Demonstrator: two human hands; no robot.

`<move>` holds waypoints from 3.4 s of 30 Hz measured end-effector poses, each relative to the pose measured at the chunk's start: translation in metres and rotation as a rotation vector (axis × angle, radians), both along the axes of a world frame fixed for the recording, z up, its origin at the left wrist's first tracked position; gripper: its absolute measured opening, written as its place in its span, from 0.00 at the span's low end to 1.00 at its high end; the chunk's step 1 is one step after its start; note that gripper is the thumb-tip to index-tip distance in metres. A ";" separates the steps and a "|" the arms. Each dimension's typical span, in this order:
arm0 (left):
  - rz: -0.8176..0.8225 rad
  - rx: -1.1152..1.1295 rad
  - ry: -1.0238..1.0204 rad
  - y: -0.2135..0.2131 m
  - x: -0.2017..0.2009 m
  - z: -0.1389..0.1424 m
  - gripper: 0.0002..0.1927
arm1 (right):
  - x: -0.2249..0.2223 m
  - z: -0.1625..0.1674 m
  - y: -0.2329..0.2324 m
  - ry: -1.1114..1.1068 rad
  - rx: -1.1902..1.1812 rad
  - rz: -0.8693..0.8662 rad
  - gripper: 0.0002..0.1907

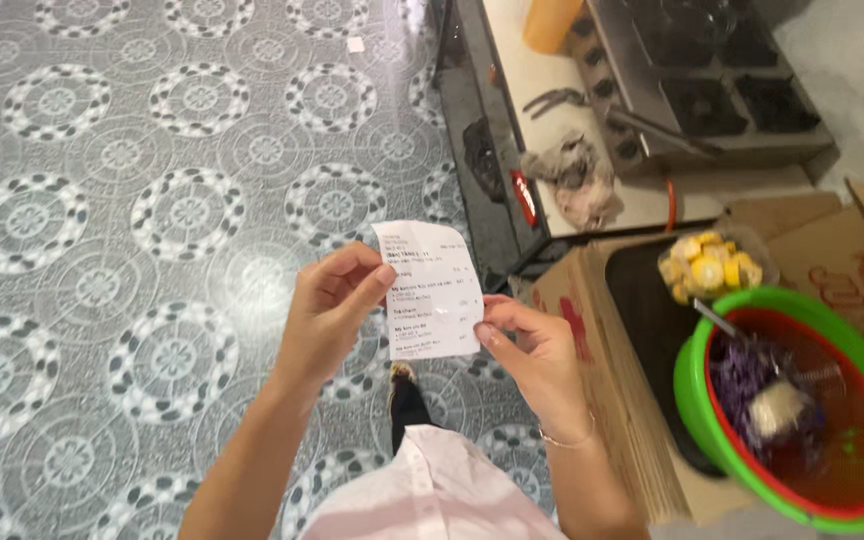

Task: The person washes a black pot lid with a pink sponge, rinses it, and places it aside. Then they retrieve a receipt, open a freezer to take out meatballs and a package of meat, and assemble ingredients into black bowls on a prep counter, adding corn, enoki mushrooms, and sliced ham.

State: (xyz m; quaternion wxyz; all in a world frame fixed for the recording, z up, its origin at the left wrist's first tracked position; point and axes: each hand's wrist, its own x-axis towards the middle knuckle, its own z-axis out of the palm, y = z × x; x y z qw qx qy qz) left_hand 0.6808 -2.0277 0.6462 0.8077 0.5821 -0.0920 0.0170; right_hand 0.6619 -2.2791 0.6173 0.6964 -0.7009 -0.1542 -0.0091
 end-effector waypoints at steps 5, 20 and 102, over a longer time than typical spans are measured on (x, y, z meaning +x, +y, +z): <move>-0.014 0.023 -0.051 0.016 0.082 0.016 0.06 | 0.090 0.007 0.011 -0.075 0.060 0.050 0.02; -0.136 -0.050 0.021 0.064 0.327 -0.002 0.05 | 0.274 0.030 0.073 0.185 0.107 -0.052 0.08; -0.823 1.570 0.140 0.009 0.873 -0.275 0.24 | 0.511 -0.253 0.075 0.959 -0.061 -0.834 0.33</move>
